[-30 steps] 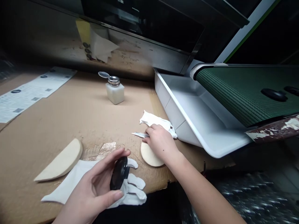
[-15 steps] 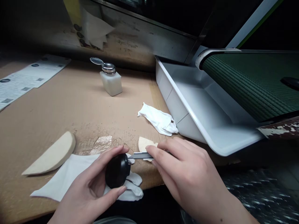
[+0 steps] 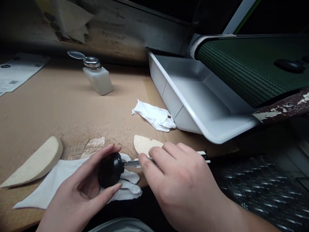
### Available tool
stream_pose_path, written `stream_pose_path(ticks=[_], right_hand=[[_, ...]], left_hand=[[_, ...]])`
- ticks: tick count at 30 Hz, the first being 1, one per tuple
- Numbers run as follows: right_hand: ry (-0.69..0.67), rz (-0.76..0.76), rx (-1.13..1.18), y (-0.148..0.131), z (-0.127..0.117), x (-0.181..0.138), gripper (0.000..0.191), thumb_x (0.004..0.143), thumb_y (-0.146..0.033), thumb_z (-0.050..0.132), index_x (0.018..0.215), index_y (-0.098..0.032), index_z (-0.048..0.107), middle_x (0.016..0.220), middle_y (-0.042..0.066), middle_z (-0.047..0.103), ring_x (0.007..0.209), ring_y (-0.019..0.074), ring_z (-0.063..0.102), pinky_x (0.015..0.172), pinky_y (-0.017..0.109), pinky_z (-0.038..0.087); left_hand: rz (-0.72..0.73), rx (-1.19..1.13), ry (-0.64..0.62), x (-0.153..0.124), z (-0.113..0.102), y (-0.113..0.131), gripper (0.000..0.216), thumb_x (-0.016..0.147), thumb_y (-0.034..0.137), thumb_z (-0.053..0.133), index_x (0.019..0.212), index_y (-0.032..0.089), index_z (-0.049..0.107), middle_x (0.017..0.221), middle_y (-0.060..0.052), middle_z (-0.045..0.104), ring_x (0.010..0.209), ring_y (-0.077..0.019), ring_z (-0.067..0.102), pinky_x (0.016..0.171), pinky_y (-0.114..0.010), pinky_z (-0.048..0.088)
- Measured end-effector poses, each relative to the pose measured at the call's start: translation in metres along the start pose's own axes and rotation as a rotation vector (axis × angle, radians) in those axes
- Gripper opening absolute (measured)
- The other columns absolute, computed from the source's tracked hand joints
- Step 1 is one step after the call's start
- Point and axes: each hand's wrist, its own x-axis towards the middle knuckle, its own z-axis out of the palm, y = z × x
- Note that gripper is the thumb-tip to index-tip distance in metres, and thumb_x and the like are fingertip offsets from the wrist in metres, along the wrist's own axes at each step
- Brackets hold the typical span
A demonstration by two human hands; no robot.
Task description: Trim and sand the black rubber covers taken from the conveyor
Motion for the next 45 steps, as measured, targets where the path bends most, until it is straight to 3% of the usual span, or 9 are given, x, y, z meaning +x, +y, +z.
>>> stream_pose_path(ticks=[8, 36, 45], right_hand=[[0.003, -0.035, -0.032, -0.0004, -0.0037, 0.0040, 0.026, 0.081, -0.019, 0.047, 0.102, -0.016, 0.063, 0.082, 0.007, 0.062, 0.066, 0.0174, 0.051, 0.054, 0.033, 0.036], [0.030, -0.026, -0.075, -0.0022, -0.0054, 0.0074, 0.024, 0.084, -0.015, 0.043, 0.092, -0.016, 0.065, 0.074, 0.004, 0.060, 0.061, 0.0151, 0.045, 0.053, 0.031, 0.027], [0.011, -0.036, -0.053, -0.0026, -0.0079, 0.0069, 0.024, 0.085, -0.015, 0.042, 0.092, -0.016, 0.065, 0.070, 0.002, 0.057, 0.060, 0.0149, 0.043, 0.052, 0.031, 0.024]], left_hand=[[-0.021, -0.023, 0.038, 0.0028, 0.0013, 0.0021, 0.057, 0.063, 0.017, 0.072, 0.115, 0.036, 0.059, 0.123, -0.001, 0.058, 0.118, -0.0256, 0.048, 0.099, -0.031, 0.038], [0.023, 0.098, -0.017, 0.0009, 0.0006, 0.0017, 0.054, 0.072, 0.022, 0.067, 0.118, 0.045, 0.050, 0.123, 0.007, 0.054, 0.116, -0.0161, 0.048, 0.098, -0.024, 0.040], [-0.011, 0.048, 0.018, 0.0019, 0.0033, 0.0025, 0.053, 0.069, 0.023, 0.069, 0.115, 0.043, 0.054, 0.121, 0.005, 0.056, 0.115, -0.0180, 0.049, 0.097, -0.023, 0.040]])
